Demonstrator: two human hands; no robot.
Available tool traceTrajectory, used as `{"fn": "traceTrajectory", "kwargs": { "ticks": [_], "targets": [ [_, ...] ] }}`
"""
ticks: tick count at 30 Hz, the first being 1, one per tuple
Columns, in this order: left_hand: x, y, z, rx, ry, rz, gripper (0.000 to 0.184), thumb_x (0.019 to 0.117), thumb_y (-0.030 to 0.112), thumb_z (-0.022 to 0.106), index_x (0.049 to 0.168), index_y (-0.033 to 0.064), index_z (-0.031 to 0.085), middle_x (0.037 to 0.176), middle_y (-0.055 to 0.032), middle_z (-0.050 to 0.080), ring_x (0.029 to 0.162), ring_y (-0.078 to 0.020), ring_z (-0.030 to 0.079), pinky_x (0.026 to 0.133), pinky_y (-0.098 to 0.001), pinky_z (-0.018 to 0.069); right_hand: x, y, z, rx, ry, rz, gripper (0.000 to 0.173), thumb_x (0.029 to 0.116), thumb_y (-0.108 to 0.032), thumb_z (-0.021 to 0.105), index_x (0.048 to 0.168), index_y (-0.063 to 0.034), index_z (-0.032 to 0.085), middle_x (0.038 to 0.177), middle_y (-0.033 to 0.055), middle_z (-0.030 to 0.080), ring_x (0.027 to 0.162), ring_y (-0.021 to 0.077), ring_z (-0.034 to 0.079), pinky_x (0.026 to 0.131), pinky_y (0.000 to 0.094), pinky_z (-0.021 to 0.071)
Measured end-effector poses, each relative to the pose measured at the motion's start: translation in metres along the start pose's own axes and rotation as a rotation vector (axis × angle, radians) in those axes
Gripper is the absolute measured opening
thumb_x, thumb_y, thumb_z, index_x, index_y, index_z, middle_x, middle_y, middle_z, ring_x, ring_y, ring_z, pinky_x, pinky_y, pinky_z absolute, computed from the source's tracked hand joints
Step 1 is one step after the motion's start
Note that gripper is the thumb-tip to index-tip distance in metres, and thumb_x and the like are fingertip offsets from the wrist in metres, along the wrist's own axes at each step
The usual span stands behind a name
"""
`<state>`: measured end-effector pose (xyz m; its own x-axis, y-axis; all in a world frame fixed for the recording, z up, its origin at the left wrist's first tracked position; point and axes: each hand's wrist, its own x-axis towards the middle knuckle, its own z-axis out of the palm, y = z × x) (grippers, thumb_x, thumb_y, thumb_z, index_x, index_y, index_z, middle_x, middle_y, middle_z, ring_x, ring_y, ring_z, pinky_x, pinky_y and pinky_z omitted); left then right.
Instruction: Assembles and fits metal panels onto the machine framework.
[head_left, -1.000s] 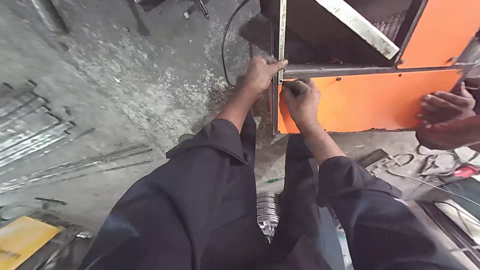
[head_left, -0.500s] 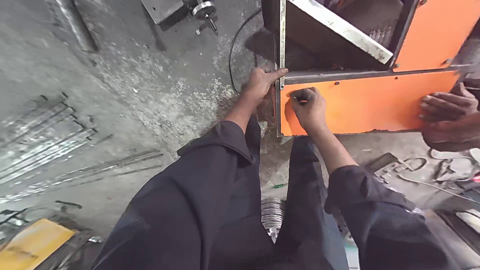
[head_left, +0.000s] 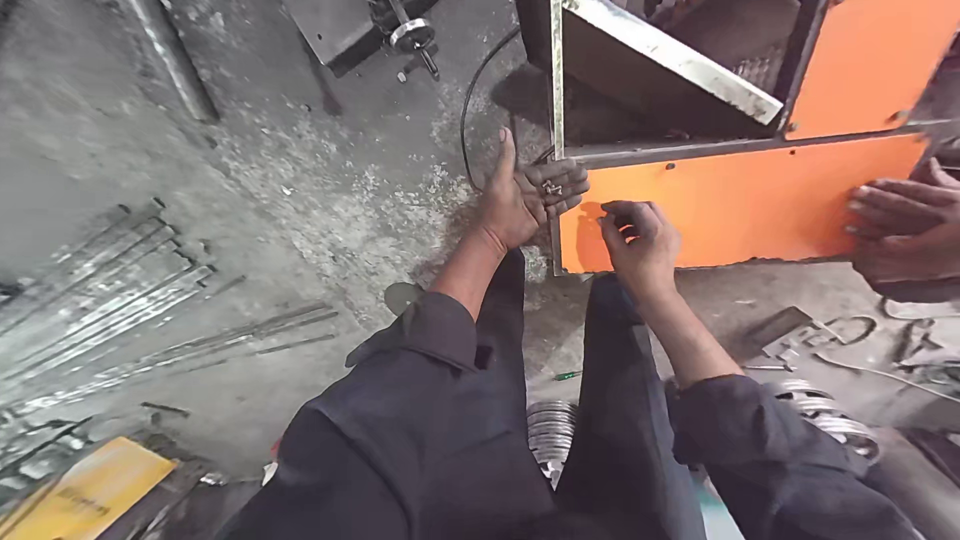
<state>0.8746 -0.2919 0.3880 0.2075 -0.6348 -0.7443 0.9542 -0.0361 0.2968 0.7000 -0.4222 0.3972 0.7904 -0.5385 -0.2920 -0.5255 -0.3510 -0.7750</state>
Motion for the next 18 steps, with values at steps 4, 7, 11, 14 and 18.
{"fn": "traceTrajectory", "kwargs": {
  "ticks": [4, 7, 11, 14, 18],
  "targets": [
    [-0.003, -0.002, 0.002, 0.024, 0.026, -0.031, 0.106, 0.0965, 0.078, 0.0, 0.135, -0.0026, 0.058, 0.127, -0.0215, 0.068, 0.117, -0.0311, 0.068, 0.102, -0.0458, 0.0553, 0.01, -0.021, 0.012, 0.052, -0.035, -0.015, 0.019, 0.096, -0.013, 0.069, 0.113, -0.006, 0.074, 0.102, 0.0104, 0.071, 0.087, 0.0144, 0.071, 0.075, 0.0277, 0.0614],
    [-0.012, -0.023, 0.019, 0.187, 0.026, -0.108, 0.093, 0.1013, 0.073, 0.007, 0.131, 0.0029, 0.06, 0.12, -0.0149, 0.072, 0.109, -0.026, 0.071, 0.094, -0.0426, 0.059, -0.02, -0.03, 0.01, 0.114, -0.065, 0.059, 0.021, 0.0949, -0.01, 0.069, 0.115, -0.0062, 0.073, 0.107, 0.0121, 0.072, 0.097, 0.0228, 0.071, 0.085, 0.0417, 0.0608],
    [-0.044, -0.049, 0.025, 0.294, -0.001, -0.219, 0.086, 0.1048, 0.068, 0.012, 0.119, 0.0024, 0.066, 0.11, -0.0156, 0.075, 0.103, -0.0262, 0.073, 0.091, -0.0427, 0.0603, -0.097, -0.045, 0.022, 0.196, -0.048, 0.15, 0.022, 0.0975, -0.016, 0.065, 0.117, -0.0109, 0.073, 0.11, 0.0094, 0.073, 0.099, 0.0214, 0.071, 0.089, 0.0435, 0.0607],
    [-0.06, -0.053, 0.046, 0.251, 0.082, -0.445, 0.099, 0.1004, 0.075, 0.01, 0.13, -0.0069, 0.056, 0.125, -0.0282, 0.067, 0.116, -0.0387, 0.068, 0.1, -0.0503, 0.0563, -0.154, -0.059, 0.021, 0.309, 0.074, 0.305, 0.024, 0.0963, -0.016, 0.066, 0.117, -0.0082, 0.074, 0.109, 0.0081, 0.074, 0.097, 0.0143, 0.072, 0.089, 0.032, 0.0607],
    [-0.075, -0.055, 0.078, 0.379, -0.109, -0.51, 0.11, 0.093, 0.085, 0.009, 0.139, -0.0032, 0.057, 0.137, -0.0245, 0.063, 0.127, -0.0355, 0.062, 0.11, -0.0492, 0.0497, -0.182, -0.074, 0.008, 0.647, 0.438, 0.529, 0.022, 0.0911, -0.009, 0.074, 0.112, -0.0034, 0.074, 0.106, 0.0068, 0.076, 0.096, 0.0115, 0.073, 0.09, 0.0308, 0.0621]
  ]
}}
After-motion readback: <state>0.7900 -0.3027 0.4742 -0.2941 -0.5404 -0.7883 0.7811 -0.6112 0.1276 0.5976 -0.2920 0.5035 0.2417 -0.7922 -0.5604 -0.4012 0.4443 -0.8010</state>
